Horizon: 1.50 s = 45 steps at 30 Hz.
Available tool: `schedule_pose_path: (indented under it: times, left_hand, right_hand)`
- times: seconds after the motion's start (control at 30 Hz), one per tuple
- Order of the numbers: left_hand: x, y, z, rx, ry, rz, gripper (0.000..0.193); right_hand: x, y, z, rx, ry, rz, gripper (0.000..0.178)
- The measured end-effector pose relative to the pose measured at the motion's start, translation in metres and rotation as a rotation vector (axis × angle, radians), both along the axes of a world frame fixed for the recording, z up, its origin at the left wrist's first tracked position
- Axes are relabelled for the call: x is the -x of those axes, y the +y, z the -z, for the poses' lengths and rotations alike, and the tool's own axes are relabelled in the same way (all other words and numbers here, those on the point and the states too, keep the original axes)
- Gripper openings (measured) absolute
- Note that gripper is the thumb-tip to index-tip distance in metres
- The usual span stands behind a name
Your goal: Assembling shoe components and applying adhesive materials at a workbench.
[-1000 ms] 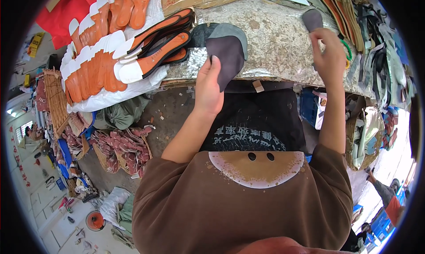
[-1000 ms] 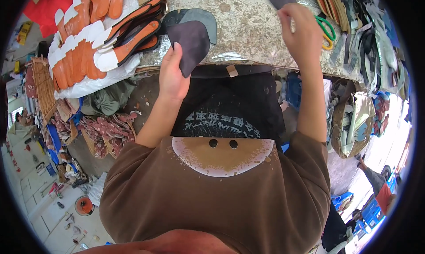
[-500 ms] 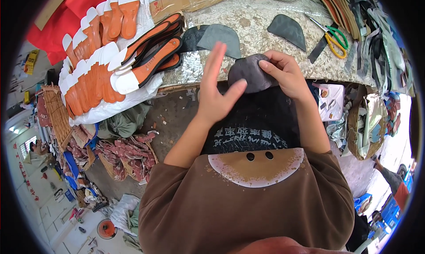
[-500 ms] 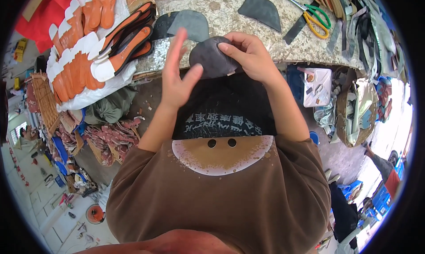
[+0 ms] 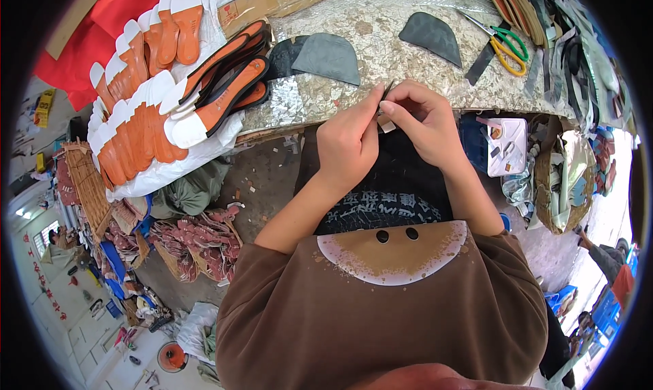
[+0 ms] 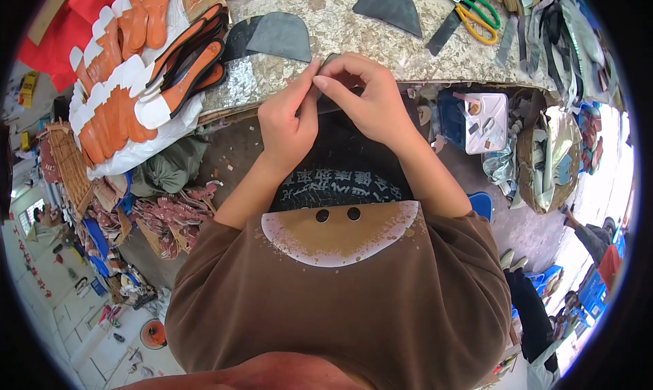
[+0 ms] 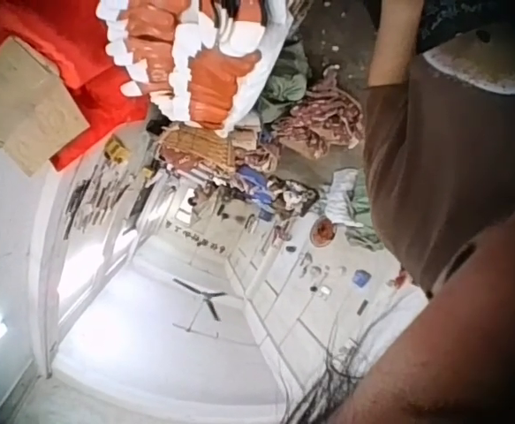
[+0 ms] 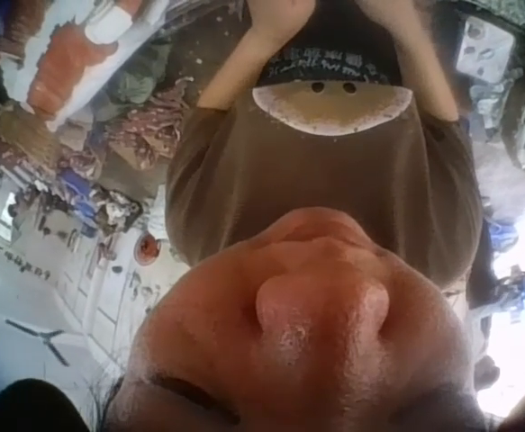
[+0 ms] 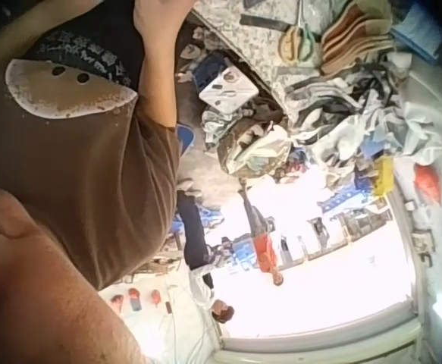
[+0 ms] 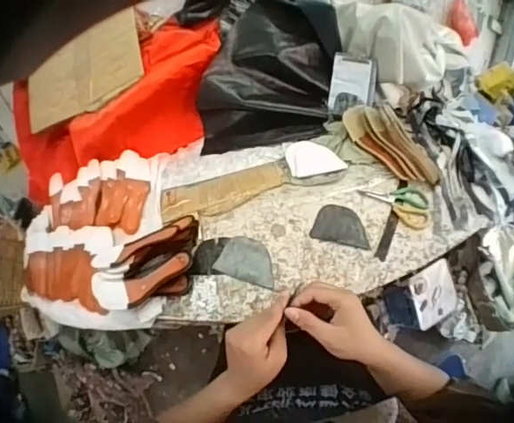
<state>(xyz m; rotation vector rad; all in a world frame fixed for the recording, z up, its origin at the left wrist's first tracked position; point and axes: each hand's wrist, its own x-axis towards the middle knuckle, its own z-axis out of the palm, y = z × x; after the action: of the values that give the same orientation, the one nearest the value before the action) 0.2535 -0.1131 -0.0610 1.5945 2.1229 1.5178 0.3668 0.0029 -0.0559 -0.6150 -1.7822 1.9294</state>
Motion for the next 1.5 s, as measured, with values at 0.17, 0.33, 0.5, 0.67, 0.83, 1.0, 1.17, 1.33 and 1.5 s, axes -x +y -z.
schedule_pose_path:
  times: [0.17, 0.33, 0.5, 0.67, 0.83, 1.0, 1.17, 1.33, 1.5]
  left_hand:
    - [-0.004, -0.002, 0.002, -0.023, 0.002, -0.022, 0.043]
    - [-0.008, -0.003, 0.000, 0.021, -0.042, -0.009, 0.043]
    - [-0.006, -0.004, -0.001, 0.031, 0.026, 0.000, 0.045]
    - [0.000, -0.004, -0.002, 0.077, 0.319, -0.020, 0.044]
    - [0.001, -0.004, -0.005, 0.131, 0.515, -0.035, 0.039]
    - [0.000, -0.005, -0.005, 0.141, 0.525, -0.029, 0.038]
    - [-0.003, -0.005, -0.004, 0.123, 0.492, -0.014, 0.040]
    - [-0.011, -0.008, 0.001, 0.024, -0.844, 0.189, 0.037]
    - [-0.008, -0.006, 0.014, 0.045, -1.296, 0.084, 0.026]
  right_hand:
    - [-0.002, -0.002, -0.006, 0.141, 0.053, -0.028, 0.012]
    - [-0.004, 0.001, -0.001, -0.070, -0.058, -0.011, 0.015]
    - [-0.008, 0.003, 0.001, 0.059, -0.011, -0.042, 0.016]
    - [-0.010, 0.004, -0.006, 0.120, -0.055, -0.089, 0.016]
    - [-0.011, 0.003, -0.006, 0.134, -0.062, -0.071, 0.016]
    - [-0.011, 0.004, -0.004, 0.153, -0.076, -0.080, 0.016]
    - [-0.011, 0.005, -0.003, 0.132, -0.081, -0.079, 0.014]
    - [-0.007, -0.004, 0.003, -0.149, -0.024, 0.079, 0.008]
    - [-0.003, -0.013, 0.008, -0.324, -0.070, 0.115, 0.006]
